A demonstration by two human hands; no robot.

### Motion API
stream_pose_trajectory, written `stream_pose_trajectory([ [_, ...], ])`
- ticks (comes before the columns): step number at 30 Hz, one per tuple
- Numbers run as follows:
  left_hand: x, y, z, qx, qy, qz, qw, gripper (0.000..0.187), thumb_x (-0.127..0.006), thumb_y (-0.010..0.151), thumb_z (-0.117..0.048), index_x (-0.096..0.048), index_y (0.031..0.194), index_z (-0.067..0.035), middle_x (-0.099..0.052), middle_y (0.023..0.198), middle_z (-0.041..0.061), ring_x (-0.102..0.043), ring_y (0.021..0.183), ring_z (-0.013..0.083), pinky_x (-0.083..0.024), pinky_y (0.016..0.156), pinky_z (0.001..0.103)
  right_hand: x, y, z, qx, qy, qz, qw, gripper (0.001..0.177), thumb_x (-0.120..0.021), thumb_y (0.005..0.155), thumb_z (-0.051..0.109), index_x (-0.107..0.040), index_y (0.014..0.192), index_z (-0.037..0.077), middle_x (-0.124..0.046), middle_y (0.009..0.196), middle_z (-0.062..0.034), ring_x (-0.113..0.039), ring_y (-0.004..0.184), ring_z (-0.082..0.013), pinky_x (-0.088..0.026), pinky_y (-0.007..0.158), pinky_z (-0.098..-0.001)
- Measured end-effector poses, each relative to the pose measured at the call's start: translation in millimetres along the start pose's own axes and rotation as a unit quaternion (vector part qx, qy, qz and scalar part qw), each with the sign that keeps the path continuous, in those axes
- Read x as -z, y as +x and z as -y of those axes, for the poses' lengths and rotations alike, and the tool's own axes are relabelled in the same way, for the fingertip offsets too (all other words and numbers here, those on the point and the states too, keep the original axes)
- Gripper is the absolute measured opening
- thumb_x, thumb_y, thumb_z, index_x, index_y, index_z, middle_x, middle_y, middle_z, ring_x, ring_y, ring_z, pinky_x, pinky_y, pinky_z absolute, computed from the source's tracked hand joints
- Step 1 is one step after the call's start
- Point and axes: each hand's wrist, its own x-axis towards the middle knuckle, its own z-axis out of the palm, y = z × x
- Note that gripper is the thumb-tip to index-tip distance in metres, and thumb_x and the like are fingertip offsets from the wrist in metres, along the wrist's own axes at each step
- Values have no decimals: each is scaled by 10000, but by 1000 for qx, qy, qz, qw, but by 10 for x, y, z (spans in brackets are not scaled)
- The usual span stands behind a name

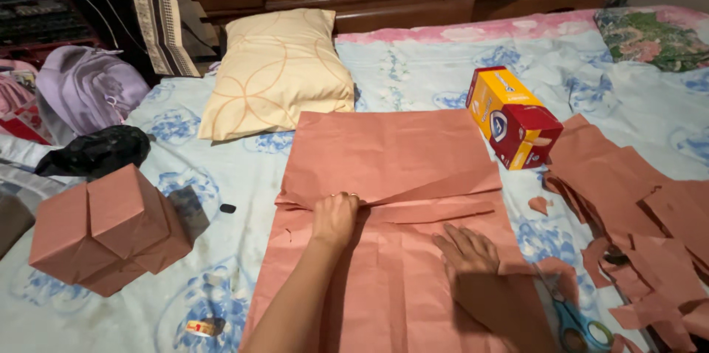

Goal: The person wraps a small rectangular box with pink paper on a bed. They fold the paper around the box, cut excess with scissors, and secure the folds with tape. The wrapped box is placed aside, and the person begins wrapping a second box.

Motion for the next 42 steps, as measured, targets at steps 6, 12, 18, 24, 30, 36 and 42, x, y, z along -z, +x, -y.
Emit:
stream_pose_trajectory([
  [6,238,-190,-25,-55,39,-25,997,207,-652,908,-284,-663,910,-77,-695,872,143,-708,817,334,-558,668,449,30,50,23,-17,14,17,1000,453,-724,706,93,-709,1158,123,-661,1279,-119,-605,1167,-328,-428,999,-494],
  [12,421,36,90,33,48,-164,985,315,-653,834,-5,-594,1133,-88,-640,1014,137,-682,789,345,-507,581,512,48,36,24,-25,16,26,999,459,-715,738,102,-695,1197,116,-645,1303,-127,-586,1192,-335,-410,1029,-505],
  [18,563,532,339,-38,-220,-294,930,263,-726,879,-121,-565,1055,-9,-605,1034,218,-607,1004,431,-499,882,521,50,15,23,-45,20,55,997,456,-736,739,99,-700,1193,125,-646,1305,-120,-580,1198,-321,-408,1021,-489],
  [24,451,47,127,-25,-309,-102,945,445,-755,830,-176,-584,1202,-3,-635,1191,231,-610,1137,415,-502,963,473,19,23,-1,-43,18,50,998,468,-728,733,102,-693,1199,140,-641,1315,-110,-585,1211,-312,-415,1023,-483],
  [30,196,-731,-90,-17,-64,-20,998,812,-630,896,-550,-380,1471,-34,-356,1600,289,-206,1483,501,-78,1118,721,52,34,44,-61,5,68,996,430,-702,807,177,-682,1236,168,-626,1356,-97,-551,1266,-319,-388,1065,-509],
  [36,60,-805,213,129,-5,34,991,628,-425,978,-479,-374,1561,-252,-298,1617,163,-199,1516,419,-42,1196,651,166,11,-171,-123,-16,158,980,548,-664,876,375,-598,1358,125,-537,1438,-162,-421,1379,-363,-307,1084,-586],
  [42,-86,-864,240,115,30,-51,992,597,-398,986,-456,-424,1518,-185,-315,1628,164,-255,1482,415,-80,1194,642,102,54,-379,-165,35,54,984,426,-692,864,274,-661,1250,96,-627,1285,-151,-577,1219,-389,-426,1040,-540],
])
